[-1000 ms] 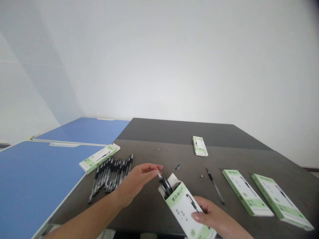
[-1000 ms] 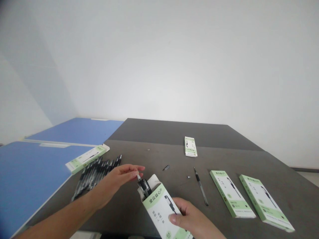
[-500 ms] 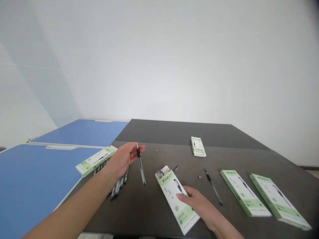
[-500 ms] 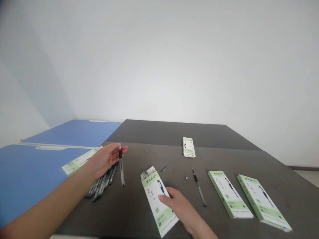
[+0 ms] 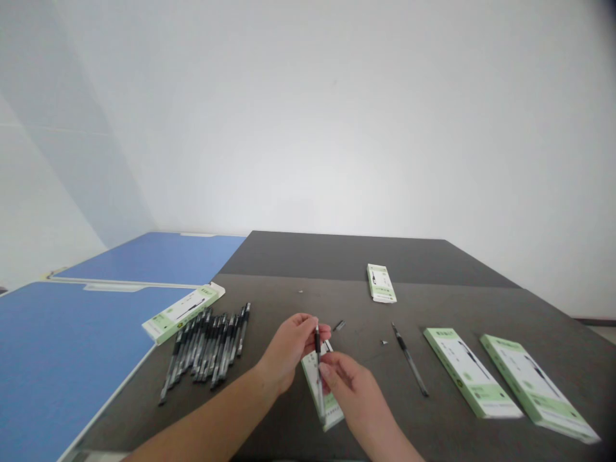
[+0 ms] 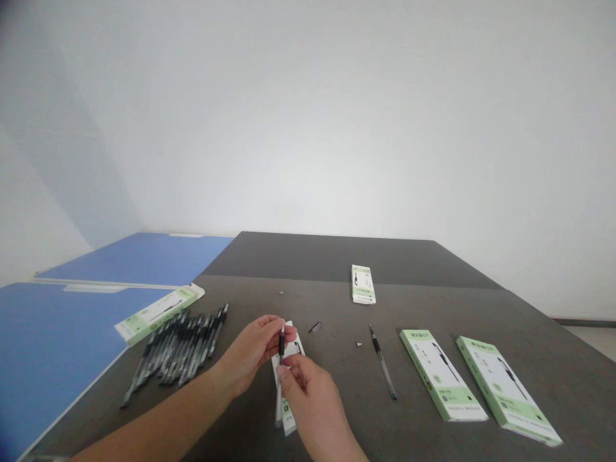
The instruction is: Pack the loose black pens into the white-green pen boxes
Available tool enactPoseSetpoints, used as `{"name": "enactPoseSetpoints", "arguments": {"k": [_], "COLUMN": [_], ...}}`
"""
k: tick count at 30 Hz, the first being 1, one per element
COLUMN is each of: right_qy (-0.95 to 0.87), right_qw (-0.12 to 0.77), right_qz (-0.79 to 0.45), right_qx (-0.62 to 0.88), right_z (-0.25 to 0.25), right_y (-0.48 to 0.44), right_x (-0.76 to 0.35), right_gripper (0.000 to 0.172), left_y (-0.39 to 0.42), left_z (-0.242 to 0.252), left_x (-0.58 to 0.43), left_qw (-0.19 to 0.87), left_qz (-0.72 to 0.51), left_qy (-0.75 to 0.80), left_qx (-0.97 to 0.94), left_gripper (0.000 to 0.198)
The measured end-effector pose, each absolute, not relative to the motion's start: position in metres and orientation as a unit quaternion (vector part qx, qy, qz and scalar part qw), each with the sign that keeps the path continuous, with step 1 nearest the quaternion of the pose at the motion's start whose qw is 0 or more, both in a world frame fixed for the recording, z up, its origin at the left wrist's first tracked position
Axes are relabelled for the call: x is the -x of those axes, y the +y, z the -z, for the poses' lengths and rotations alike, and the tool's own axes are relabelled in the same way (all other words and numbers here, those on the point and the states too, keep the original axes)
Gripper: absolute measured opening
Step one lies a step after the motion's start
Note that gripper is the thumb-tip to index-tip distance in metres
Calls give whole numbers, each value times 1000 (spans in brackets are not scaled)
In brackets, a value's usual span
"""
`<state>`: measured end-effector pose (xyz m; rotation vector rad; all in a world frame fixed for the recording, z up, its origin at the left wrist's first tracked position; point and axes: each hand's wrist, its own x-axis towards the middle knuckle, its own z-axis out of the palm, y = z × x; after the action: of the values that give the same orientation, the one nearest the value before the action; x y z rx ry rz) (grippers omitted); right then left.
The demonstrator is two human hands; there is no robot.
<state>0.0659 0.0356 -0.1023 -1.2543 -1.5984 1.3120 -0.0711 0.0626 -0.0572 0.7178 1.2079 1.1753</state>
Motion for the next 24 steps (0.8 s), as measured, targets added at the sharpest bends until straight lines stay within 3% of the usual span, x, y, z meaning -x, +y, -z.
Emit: {"name": "enactPoseSetpoints", "arguments": {"k": [4, 12, 18, 24], "right_qy": [-548, -503, -522, -541], "right_qw": [376, 432, 424, 409], "right_qz": [-566, -520, -488, -473], "right_qx": [487, 538, 556, 563], "right_z": [109, 107, 112, 108], "right_y": [32, 33, 36, 33], "right_x": [-61, -94, -119, -124], "right_gripper": [33, 30, 27, 25], "left_y": [64, 96, 157, 167], "left_z": [60, 72, 96, 108], "left_x": [40, 23, 34, 22], "left_qw": [601, 548, 438, 451], "left_qz": [-477, -366, -255, -231], "left_qy": [530, 543, 629, 628], "left_qx": [-360, -520, -589, -591], "left_gripper": [12, 26, 28, 29]}}
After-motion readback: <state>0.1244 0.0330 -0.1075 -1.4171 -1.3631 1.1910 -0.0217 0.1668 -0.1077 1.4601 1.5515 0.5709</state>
